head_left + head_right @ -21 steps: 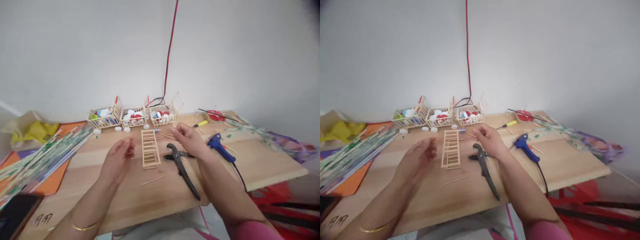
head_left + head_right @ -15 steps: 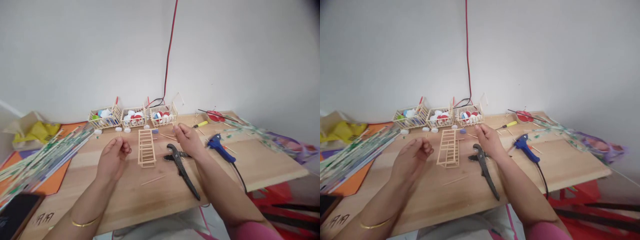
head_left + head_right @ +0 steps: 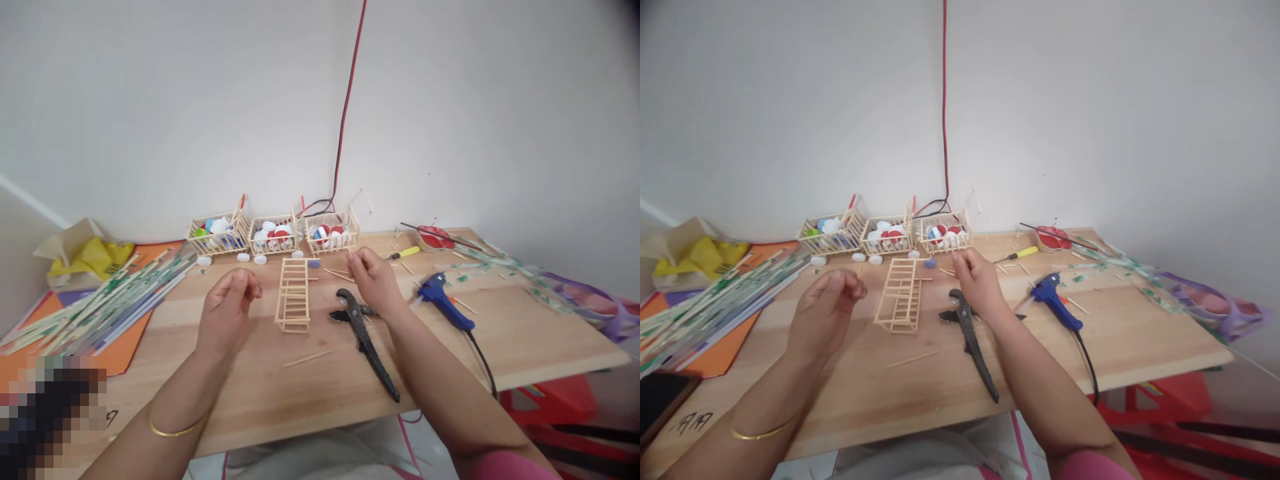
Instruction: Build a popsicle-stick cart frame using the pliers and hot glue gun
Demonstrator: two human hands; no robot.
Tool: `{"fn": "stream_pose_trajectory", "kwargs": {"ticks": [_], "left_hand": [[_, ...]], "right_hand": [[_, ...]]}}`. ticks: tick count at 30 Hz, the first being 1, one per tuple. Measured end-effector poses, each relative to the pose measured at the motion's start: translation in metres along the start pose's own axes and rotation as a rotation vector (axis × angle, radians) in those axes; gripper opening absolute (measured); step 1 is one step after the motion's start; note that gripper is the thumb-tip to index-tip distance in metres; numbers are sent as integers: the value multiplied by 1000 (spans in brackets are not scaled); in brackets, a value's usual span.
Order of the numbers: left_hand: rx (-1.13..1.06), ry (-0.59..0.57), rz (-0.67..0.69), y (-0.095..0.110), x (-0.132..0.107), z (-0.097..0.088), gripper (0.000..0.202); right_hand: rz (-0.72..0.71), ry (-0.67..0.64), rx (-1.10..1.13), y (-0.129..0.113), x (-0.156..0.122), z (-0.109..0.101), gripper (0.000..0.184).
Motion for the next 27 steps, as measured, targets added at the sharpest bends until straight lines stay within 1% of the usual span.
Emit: {"fn": "stream_pose_trajectory", "kwargs": {"ticks": [1, 2, 5, 8, 12, 17, 21, 24, 27], "left_hand": [[24, 1, 9, 0, 0, -1, 14], [51, 5, 18, 0, 0, -3, 12], [127, 35, 31, 0, -1, -9, 13], [137, 42, -10, -3, -1, -11, 9], [94, 14, -58, -5, 1, -9, 6], [3, -72, -137, -10, 2, -1, 7], [-107, -148, -200, -11, 2, 10, 17], [-180, -159, -197, -6, 2, 15, 22], [-222, -147, -191, -4, 2, 15, 28]], "right_hand": [[-2, 17, -19, 1, 0, -1, 33], [-4, 34, -32, 1, 0, -3, 31], [-2, 69, -43, 5, 0, -6, 28], [2, 77, -33, 11, 1, -5, 26], [8, 56, -26, 16, 2, -1, 26], [0, 24, 3, 15, 2, 4, 26], [0, 3, 2, 15, 2, 6, 25], [-28, -10, -30, 12, 2, 6, 31], [-51, -34, -48, 9, 2, 7, 39]]}}
Point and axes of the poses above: each hand's wrist, its own x-axis towards the middle knuckle, its own z-axis out of the palm, y = z × x, the point moved 10 cm from there along x, towards the middle knuckle, and after that the axes turned 7 degrees about -z, right-handed, at the moved point
